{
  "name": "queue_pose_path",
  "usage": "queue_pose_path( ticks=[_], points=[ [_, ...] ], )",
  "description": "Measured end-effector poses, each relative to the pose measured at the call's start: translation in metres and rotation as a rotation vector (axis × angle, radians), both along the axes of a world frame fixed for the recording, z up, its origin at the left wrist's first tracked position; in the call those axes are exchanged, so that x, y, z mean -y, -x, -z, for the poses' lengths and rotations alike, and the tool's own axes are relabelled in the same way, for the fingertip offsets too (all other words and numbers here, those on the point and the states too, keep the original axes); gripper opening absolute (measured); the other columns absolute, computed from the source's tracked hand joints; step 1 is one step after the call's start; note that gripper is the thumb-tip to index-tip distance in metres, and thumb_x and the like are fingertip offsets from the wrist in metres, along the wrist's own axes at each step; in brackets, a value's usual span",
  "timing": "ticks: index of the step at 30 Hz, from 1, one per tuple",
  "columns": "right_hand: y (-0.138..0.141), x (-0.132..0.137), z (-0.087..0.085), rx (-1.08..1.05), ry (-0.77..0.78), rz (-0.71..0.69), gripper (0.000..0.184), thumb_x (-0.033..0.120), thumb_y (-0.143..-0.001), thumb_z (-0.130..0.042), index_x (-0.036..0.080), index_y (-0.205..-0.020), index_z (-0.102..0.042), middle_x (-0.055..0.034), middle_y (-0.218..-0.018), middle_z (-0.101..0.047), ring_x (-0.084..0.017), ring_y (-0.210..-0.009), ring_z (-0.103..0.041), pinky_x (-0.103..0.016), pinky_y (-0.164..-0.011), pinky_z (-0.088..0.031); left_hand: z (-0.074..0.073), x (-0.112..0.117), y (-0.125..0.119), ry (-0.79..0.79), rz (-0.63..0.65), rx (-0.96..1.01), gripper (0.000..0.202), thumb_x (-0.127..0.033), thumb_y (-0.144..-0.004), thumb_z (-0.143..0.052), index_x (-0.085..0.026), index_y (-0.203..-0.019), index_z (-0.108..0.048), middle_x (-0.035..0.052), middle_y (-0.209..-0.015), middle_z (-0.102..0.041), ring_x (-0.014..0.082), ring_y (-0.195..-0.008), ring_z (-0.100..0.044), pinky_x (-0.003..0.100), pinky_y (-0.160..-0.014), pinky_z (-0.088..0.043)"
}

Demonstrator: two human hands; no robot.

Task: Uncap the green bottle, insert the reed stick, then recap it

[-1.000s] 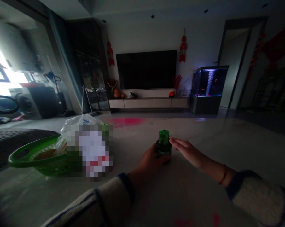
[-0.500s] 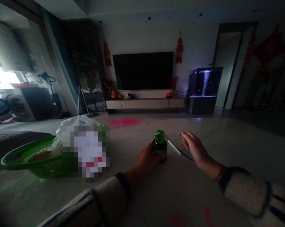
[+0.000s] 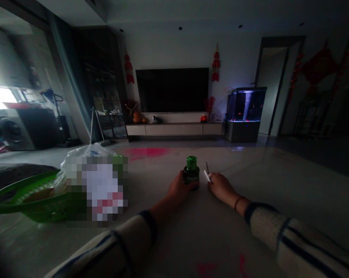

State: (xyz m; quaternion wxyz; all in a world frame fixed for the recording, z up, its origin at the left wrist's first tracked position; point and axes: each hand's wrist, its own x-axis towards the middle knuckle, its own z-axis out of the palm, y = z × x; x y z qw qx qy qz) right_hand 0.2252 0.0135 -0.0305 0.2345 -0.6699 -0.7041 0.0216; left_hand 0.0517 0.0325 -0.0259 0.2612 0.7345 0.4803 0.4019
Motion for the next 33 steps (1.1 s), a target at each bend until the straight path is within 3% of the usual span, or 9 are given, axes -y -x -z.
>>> queue_pose_path(
  ticks=[7,10,14,19,22,25,28,31,33],
  points=[
    [0.010,0.006,-0.003,-0.191,-0.213,0.016,0.017,0.028,-0.070,-0.047,0.015,-0.081,-0.051,-0.0066,-0.077,-0.054,-0.016,-0.069,-0.051,-0.025,-0.065,-0.038,0.004,-0.010,-0.012,-0.132,-0.007,0.052,0.059,-0.040,-0.055,-0.069,-0.014,-0.102,-0.046,0.0115,-0.100,-0.055,0.0220,-0.092,-0.053,0.032,-0.075,-0.041],
    [0.003,0.020,-0.015,-0.291,-0.318,0.002,0.013,0.025,-0.070,-0.043,0.020,-0.060,-0.037,0.0025,-0.057,-0.040,-0.011,-0.053,-0.040,-0.021,-0.052,-0.031,-0.006,-0.001,-0.001,-0.172,-0.198,0.048,0.034,-0.049,-0.067,-0.054,-0.016,-0.071,-0.048,0.0021,-0.073,-0.051,0.0158,-0.071,-0.051,0.026,-0.062,-0.038],
    [-0.005,0.037,-0.028,-0.302,-0.333,-0.115,0.025,0.014,-0.067,-0.037,0.020,-0.051,-0.018,0.0059,-0.048,-0.019,-0.008,-0.046,-0.024,-0.021,-0.045,-0.019,-0.036,0.018,0.015,-0.029,-0.005,0.104,0.046,-0.056,-0.074,-0.034,-0.019,-0.047,-0.029,-0.0067,-0.047,-0.024,0.0070,-0.044,-0.027,0.022,-0.044,-0.021],
    [0.003,0.055,-0.035,-0.252,-0.259,-0.243,0.030,0.021,-0.073,-0.040,0.019,-0.050,-0.021,0.0059,-0.048,-0.020,-0.006,-0.044,-0.022,-0.021,-0.044,-0.016,-0.071,0.046,0.027,0.096,0.144,0.142,0.048,-0.059,-0.069,-0.041,-0.019,-0.045,-0.025,-0.0084,-0.044,-0.020,0.0052,-0.042,-0.017,0.023,-0.042,-0.015],
    [0.009,0.066,-0.036,-0.098,-0.194,-0.288,0.032,0.025,-0.078,-0.040,0.017,-0.049,-0.029,0.0051,-0.045,-0.029,-0.006,-0.042,-0.028,-0.020,-0.044,-0.019,-0.079,0.061,0.031,0.147,0.241,0.121,0.052,-0.062,-0.071,-0.035,-0.020,-0.045,-0.022,-0.0082,-0.044,-0.018,0.0052,-0.042,-0.016,0.023,-0.043,-0.014],
    [0.008,0.075,-0.036,0.233,-0.196,-0.276,0.021,0.013,-0.077,-0.040,0.016,-0.057,-0.046,0.0010,-0.050,-0.047,-0.008,-0.045,-0.040,-0.022,-0.047,-0.021,-0.078,0.068,0.038,0.200,0.409,-0.042,0.054,-0.064,-0.072,-0.032,-0.019,-0.045,-0.022,-0.0079,-0.045,-0.018,0.0055,-0.042,-0.015,0.024,-0.043,-0.013],
    [0.004,0.075,-0.037,0.358,-0.210,-0.225,0.019,0.011,-0.077,-0.040,0.017,-0.065,-0.053,-0.0031,-0.058,-0.056,-0.011,-0.049,-0.046,-0.024,-0.048,-0.022,-0.074,0.064,0.047,0.157,0.419,-0.181,0.054,-0.065,-0.073,-0.031,-0.019,-0.046,-0.023,-0.0072,-0.047,-0.017,0.0058,-0.043,-0.015,0.025,-0.045,-0.013],
    [0.001,0.070,-0.040,-0.020,-0.117,-0.201,0.040,0.038,-0.083,-0.038,0.017,-0.048,-0.040,0.0005,-0.043,-0.041,-0.009,-0.040,-0.035,-0.025,-0.045,-0.019,-0.070,0.055,0.056,0.092,0.345,-0.265,0.057,-0.068,-0.068,-0.037,-0.019,-0.043,-0.022,-0.0073,-0.045,-0.015,0.0057,-0.043,-0.013,0.027,-0.046,-0.011],
    [0.000,0.067,-0.045,-0.501,0.084,-0.276,0.055,0.060,-0.080,-0.024,0.019,-0.043,-0.025,0.0050,-0.037,-0.024,-0.007,-0.034,-0.022,-0.024,-0.040,-0.017,-0.069,0.049,0.061,0.283,0.443,-0.179,0.060,-0.072,-0.070,-0.022,-0.019,-0.042,-0.022,-0.0066,-0.043,-0.017,0.0064,-0.041,-0.015,0.026,-0.045,-0.012]
  ],
)
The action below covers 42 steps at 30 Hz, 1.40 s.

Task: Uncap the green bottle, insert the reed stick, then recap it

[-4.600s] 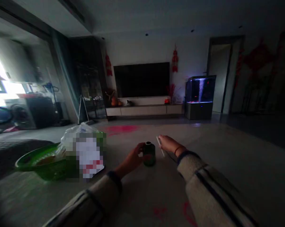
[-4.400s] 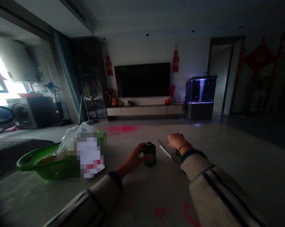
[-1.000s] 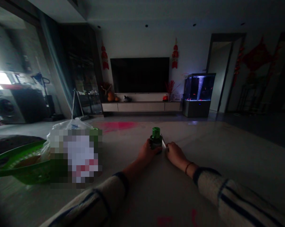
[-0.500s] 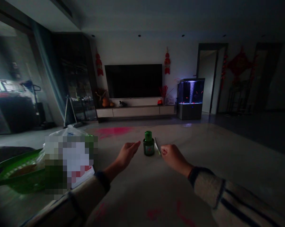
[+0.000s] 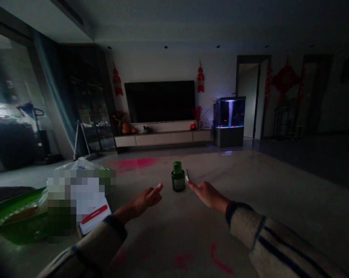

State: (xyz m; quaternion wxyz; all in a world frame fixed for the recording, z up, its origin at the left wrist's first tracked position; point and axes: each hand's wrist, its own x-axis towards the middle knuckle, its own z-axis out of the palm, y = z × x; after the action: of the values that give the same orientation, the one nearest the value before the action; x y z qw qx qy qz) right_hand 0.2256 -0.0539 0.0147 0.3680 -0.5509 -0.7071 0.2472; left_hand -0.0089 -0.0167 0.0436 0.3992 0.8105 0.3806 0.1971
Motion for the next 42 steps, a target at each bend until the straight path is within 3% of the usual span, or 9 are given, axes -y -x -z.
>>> queue_pose_path(
  ticks=[3,6,14,20,24,29,34,37,42],
  points=[
    [-0.008,-0.001,-0.006,-0.662,0.334,-0.302,0.058,0.070,-0.073,-0.005,0.021,-0.044,-0.014,0.0082,-0.036,-0.011,-0.005,-0.030,-0.010,-0.023,-0.035,-0.013,-0.002,-0.004,0.006,0.468,0.184,0.197,0.065,-0.076,-0.066,0.001,-0.020,-0.040,-0.021,-0.0049,-0.042,-0.021,0.0083,-0.041,-0.020,0.025,-0.043,-0.019],
    [-0.020,-0.002,-0.003,-0.974,0.506,-0.550,0.061,0.074,-0.071,-0.010,0.020,-0.041,-0.016,0.0082,-0.034,-0.012,-0.004,-0.029,-0.011,-0.021,-0.033,-0.013,-0.003,-0.005,0.010,0.702,0.264,0.414,0.068,-0.079,-0.062,0.000,-0.019,-0.041,-0.024,-0.0042,-0.046,-0.025,0.0093,-0.046,-0.025,0.025,-0.048,-0.028],
    [-0.028,-0.016,0.024,-1.070,0.708,-0.801,0.066,0.076,-0.069,-0.009,0.019,-0.037,-0.024,0.0065,-0.032,-0.018,-0.005,-0.029,-0.020,-0.021,-0.034,-0.018,0.019,-0.017,0.012,0.845,0.284,0.432,0.069,-0.082,-0.058,-0.006,-0.019,-0.041,-0.027,-0.0038,-0.045,-0.027,0.0089,-0.043,-0.024,0.023,-0.043,-0.023],
    [-0.025,-0.017,0.028,-1.026,0.741,-0.863,0.069,0.077,-0.068,-0.007,0.019,-0.035,-0.027,0.0060,-0.031,-0.020,-0.005,-0.027,-0.021,-0.021,-0.033,-0.016,0.025,-0.023,0.011,0.814,0.247,0.355,0.068,-0.082,-0.058,-0.006,-0.020,-0.040,-0.025,-0.0042,-0.041,-0.025,0.0084,-0.039,-0.022,0.023,-0.040,-0.017],
    [-0.021,-0.016,0.024,-1.010,0.702,-0.805,0.068,0.077,-0.067,-0.007,0.020,-0.034,-0.024,0.0063,-0.029,-0.018,-0.005,-0.026,-0.020,-0.021,-0.032,-0.015,0.023,-0.020,0.009,0.785,0.220,0.309,0.067,-0.082,-0.058,-0.006,-0.020,-0.041,-0.023,-0.0050,-0.041,-0.023,0.0077,-0.038,-0.022,0.023,-0.039,-0.017],
    [-0.011,-0.013,0.018,-0.947,0.599,-0.585,0.064,0.072,-0.072,-0.013,0.020,-0.034,-0.017,0.0076,-0.029,-0.012,-0.004,-0.027,-0.012,-0.021,-0.032,-0.009,0.024,-0.022,0.010,0.700,0.092,0.278,0.066,-0.082,-0.058,-0.021,-0.018,-0.048,-0.034,-0.0073,-0.042,-0.026,0.0066,-0.038,-0.026,0.021,-0.040,-0.025],
    [-0.003,-0.020,0.020,-0.748,0.344,-0.192,0.059,0.063,-0.075,-0.029,0.020,-0.038,-0.017,0.0084,-0.032,-0.014,-0.003,-0.028,-0.011,-0.021,-0.033,-0.005,0.031,-0.044,0.004,0.246,-0.386,0.372,0.063,-0.079,-0.053,-0.036,-0.017,-0.065,-0.044,-0.0058,-0.053,-0.040,0.0087,-0.047,-0.041,0.028,-0.055,-0.041],
    [-0.002,-0.026,0.026,-0.637,0.156,0.012,0.054,0.059,-0.073,-0.037,0.020,-0.040,-0.021,0.0086,-0.033,-0.018,-0.003,-0.027,-0.015,-0.021,-0.033,-0.009,0.036,-0.056,-0.007,0.103,-0.461,0.397,0.063,-0.070,-0.050,-0.054,-0.016,-0.081,-0.046,0.0030,-0.078,-0.053,0.0149,-0.072,-0.052,0.030,-0.069,-0.042],
    [-0.006,-0.027,0.032,-0.532,-0.014,0.126,0.051,0.058,-0.073,-0.036,0.020,-0.041,-0.030,0.0072,-0.032,-0.026,-0.005,-0.028,-0.025,-0.022,-0.034,-0.019,0.053,-0.064,-0.038,-0.162,-0.440,0.306,0.078,-0.051,-0.048,-0.069,-0.014,-0.110,-0.039,0.0159,-0.112,-0.048,0.0246,-0.102,-0.048,0.034,-0.082,-0.040]
  ],
)
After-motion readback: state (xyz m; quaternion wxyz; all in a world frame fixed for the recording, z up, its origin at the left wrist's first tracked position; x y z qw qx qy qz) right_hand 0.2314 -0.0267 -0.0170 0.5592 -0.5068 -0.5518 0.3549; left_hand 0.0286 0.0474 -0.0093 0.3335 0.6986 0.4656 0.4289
